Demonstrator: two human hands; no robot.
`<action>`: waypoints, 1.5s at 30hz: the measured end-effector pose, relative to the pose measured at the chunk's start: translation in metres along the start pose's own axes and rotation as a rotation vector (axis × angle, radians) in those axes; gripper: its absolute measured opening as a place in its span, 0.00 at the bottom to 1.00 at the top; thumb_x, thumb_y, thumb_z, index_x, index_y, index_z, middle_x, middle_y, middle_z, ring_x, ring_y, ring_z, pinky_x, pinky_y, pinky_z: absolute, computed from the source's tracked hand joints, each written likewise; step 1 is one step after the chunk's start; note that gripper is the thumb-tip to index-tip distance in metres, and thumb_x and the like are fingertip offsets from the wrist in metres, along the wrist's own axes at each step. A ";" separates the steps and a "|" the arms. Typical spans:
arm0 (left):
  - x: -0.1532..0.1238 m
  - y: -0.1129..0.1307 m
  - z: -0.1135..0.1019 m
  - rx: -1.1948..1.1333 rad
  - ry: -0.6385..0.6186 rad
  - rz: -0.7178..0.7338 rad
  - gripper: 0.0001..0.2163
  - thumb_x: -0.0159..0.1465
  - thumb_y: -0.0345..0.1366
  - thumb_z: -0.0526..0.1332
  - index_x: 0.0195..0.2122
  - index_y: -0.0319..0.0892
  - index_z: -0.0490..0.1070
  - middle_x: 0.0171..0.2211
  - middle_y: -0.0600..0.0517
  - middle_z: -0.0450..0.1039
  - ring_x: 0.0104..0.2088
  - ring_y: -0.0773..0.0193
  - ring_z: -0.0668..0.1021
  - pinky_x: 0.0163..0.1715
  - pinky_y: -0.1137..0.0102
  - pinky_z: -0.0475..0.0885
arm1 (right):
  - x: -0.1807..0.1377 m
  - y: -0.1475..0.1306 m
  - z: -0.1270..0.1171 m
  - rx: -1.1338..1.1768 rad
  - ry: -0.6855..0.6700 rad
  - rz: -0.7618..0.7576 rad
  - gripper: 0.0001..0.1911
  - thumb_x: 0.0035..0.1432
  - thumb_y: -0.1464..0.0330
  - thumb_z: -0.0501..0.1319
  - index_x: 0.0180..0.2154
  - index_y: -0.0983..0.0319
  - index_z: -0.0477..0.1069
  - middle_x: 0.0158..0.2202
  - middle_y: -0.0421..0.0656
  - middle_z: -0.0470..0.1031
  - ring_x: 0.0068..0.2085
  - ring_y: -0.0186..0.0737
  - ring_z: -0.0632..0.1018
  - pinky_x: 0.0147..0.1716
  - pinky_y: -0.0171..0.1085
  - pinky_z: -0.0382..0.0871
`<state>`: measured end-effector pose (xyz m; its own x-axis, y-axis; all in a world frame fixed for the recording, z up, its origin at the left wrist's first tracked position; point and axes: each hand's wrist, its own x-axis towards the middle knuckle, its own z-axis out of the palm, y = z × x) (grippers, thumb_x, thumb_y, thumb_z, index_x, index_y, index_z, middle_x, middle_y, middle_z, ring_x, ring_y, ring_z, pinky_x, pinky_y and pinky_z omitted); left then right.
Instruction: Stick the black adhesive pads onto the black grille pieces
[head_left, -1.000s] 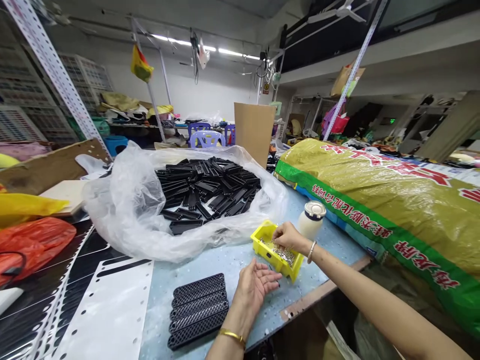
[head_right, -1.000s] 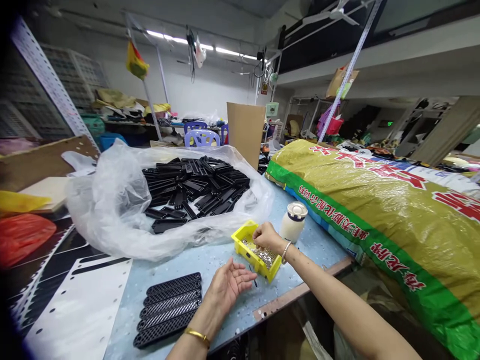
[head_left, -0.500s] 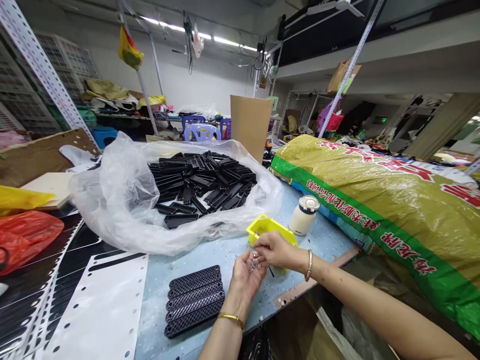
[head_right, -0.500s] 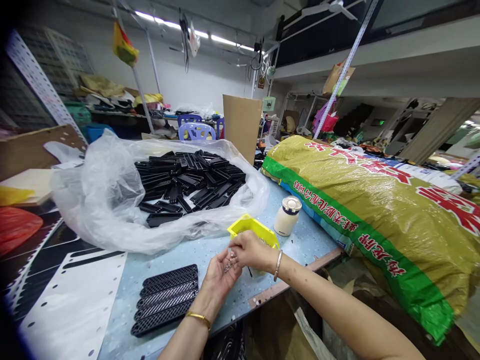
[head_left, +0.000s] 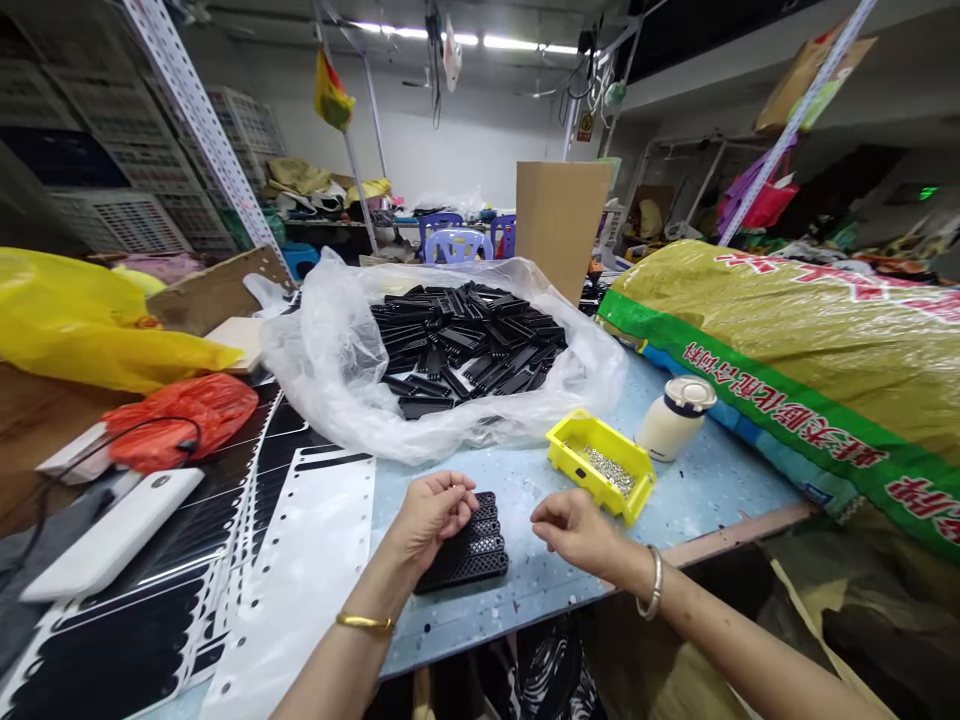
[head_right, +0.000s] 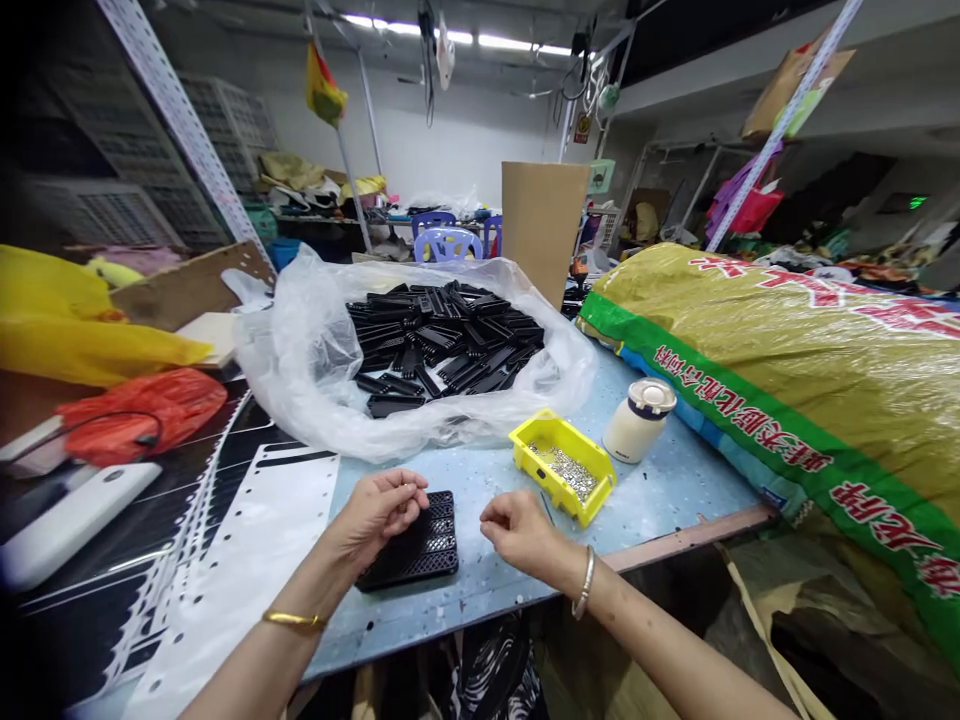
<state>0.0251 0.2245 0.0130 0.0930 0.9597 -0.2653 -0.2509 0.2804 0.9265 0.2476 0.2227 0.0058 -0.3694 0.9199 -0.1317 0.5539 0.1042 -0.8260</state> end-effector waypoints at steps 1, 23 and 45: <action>-0.001 -0.003 -0.008 0.154 0.027 0.022 0.04 0.53 0.33 0.61 0.27 0.37 0.70 0.19 0.52 0.72 0.12 0.75 0.64 0.11 0.80 0.48 | 0.002 -0.003 0.010 -0.040 -0.004 -0.021 0.06 0.50 0.74 0.59 0.27 0.65 0.76 0.20 0.40 0.73 0.23 0.34 0.73 0.22 0.30 0.62; -0.026 -0.023 -0.041 0.654 0.010 0.408 0.14 0.60 0.32 0.56 0.43 0.42 0.78 0.49 0.45 0.77 0.49 0.54 0.77 0.48 0.60 0.72 | 0.023 0.004 0.056 -0.127 0.163 -0.191 0.06 0.48 0.75 0.63 0.30 0.64 0.78 0.22 0.41 0.74 0.23 0.35 0.72 0.25 0.32 0.64; -0.002 -0.020 -0.034 1.353 0.169 0.391 0.08 0.59 0.31 0.61 0.35 0.46 0.80 0.55 0.47 0.72 0.59 0.40 0.68 0.51 0.48 0.66 | 0.050 0.010 0.063 -0.301 0.236 -0.214 0.07 0.51 0.73 0.64 0.32 0.63 0.80 0.24 0.43 0.77 0.26 0.37 0.75 0.30 0.34 0.65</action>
<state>-0.0026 0.2178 -0.0141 0.0949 0.9876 0.1247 0.8776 -0.1421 0.4578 0.1875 0.2461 -0.0430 -0.3379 0.9232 0.1831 0.6890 0.3752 -0.6201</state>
